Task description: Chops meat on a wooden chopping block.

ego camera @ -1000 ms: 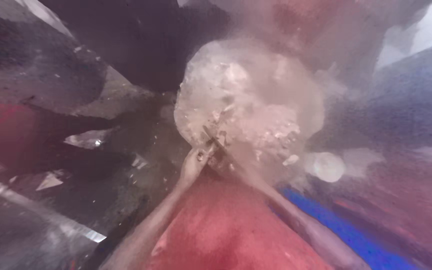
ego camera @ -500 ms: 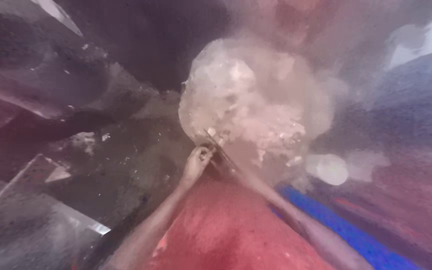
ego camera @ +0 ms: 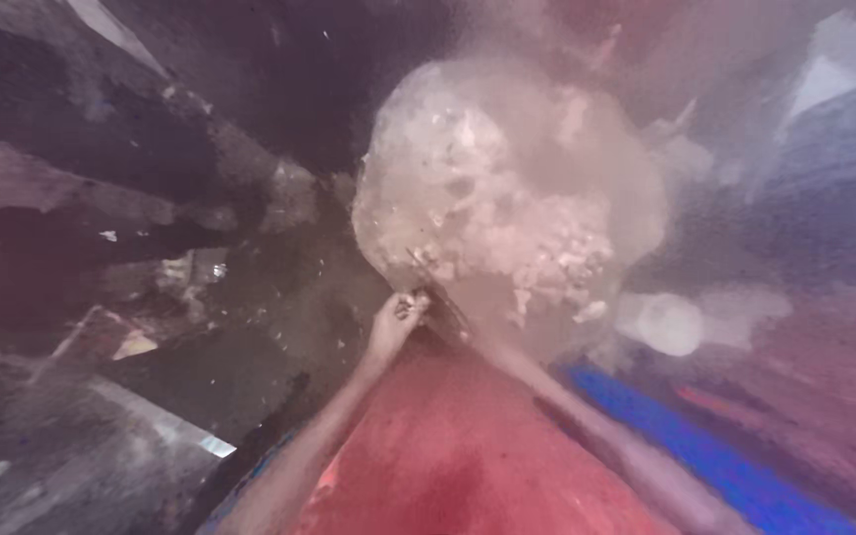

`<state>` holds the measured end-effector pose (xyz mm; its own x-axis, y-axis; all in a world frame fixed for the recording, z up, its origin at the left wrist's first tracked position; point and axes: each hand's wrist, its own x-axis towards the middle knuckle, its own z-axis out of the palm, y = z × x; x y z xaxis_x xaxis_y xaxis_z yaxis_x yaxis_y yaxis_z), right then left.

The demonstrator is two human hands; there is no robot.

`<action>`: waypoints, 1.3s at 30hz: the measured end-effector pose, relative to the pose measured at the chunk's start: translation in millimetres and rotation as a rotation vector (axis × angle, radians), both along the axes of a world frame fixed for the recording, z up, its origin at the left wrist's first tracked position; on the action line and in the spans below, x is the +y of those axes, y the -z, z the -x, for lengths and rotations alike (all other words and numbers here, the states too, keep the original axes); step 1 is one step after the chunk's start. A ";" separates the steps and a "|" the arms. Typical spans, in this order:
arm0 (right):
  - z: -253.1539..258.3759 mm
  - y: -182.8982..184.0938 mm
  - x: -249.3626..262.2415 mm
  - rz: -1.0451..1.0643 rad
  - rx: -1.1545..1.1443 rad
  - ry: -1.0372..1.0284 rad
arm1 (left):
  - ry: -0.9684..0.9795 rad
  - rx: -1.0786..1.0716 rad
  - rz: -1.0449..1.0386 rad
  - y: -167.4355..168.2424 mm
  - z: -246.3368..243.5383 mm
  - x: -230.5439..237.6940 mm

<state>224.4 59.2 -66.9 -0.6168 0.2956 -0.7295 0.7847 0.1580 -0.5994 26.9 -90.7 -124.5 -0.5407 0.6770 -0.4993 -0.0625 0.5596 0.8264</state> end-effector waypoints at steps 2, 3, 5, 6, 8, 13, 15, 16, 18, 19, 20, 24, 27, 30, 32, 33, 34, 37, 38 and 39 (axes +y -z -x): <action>2.4 -8.8 -3.9 -0.100 0.040 0.089 | 0.029 -0.098 -0.105 -7.1 4.9 3.8; 3.9 -11.8 -4.1 -0.110 0.063 0.097 | 0.040 -0.095 -0.106 -9.0 7.7 3.7; 12.1 -18.7 -1.5 -0.038 0.092 0.071 | -0.002 -0.018 -0.070 -15.3 12.7 3.5; 16.0 -14.2 -1.6 0.034 0.108 0.065 | -0.024 0.040 -0.061 -18.8 13.2 3.5; 18.9 9.6 -5.6 0.211 0.112 0.069 | 0.019 0.138 -0.084 -20.2 9.3 -1.3; 6.9 34.4 -15.1 0.398 0.158 0.342 | 0.435 0.191 -0.105 -11.2 -17.3 13.2; -7.7 27.3 -14.9 0.397 0.130 0.558 | 0.596 0.144 -0.110 -14.0 -27.5 41.9; -17.9 25.5 -10.9 0.354 0.153 0.634 | 0.663 0.088 -0.133 -14.8 -27.8 59.8; -41.7 28.3 -1.6 0.271 0.168 0.741 | 0.682 -0.023 -0.196 -15.3 -19.7 98.9; -53.6 24.4 4.7 0.235 0.155 0.756 | 0.605 0.009 -0.203 -19.9 -11.8 117.7; -63.9 19.2 9.4 0.186 0.147 0.760 | 0.490 0.105 -0.212 -23.8 0.2 135.4; -108.8 -8.1 14.9 -0.043 0.118 0.441 | 0.271 0.414 0.026 -20.7 63.2 172.6; -143.1 -6.6 24.5 -0.044 0.111 0.096 | 0.371 0.218 -0.037 -7.0 79.5 179.6; -159.7 5.4 27.7 -0.071 0.058 -0.111 | 0.233 -0.036 -0.152 -24.0 65.9 193.9; -159.5 4.0 32.2 -0.056 0.017 -0.162 | 0.232 0.176 -0.155 -18.0 64.6 206.1; -158.6 2.9 37.3 -0.057 0.000 -0.171 | 0.305 0.318 -0.114 -12.2 65.2 213.2; -157.8 2.4 45.5 -0.065 -0.006 -0.172 | 0.411 0.465 -0.062 -4.0 66.2 220.0; -160.4 8.1 74.1 -0.104 0.084 -0.083 | 0.577 0.692 -0.038 14.2 61.8 229.2; -164.6 17.1 86.8 -0.151 0.137 -0.054 | 0.560 0.692 -0.069 14.7 62.4 233.5; -169.4 27.2 97.4 -0.202 0.196 -0.022 | 0.520 0.631 -0.091 6.9 61.2 235.6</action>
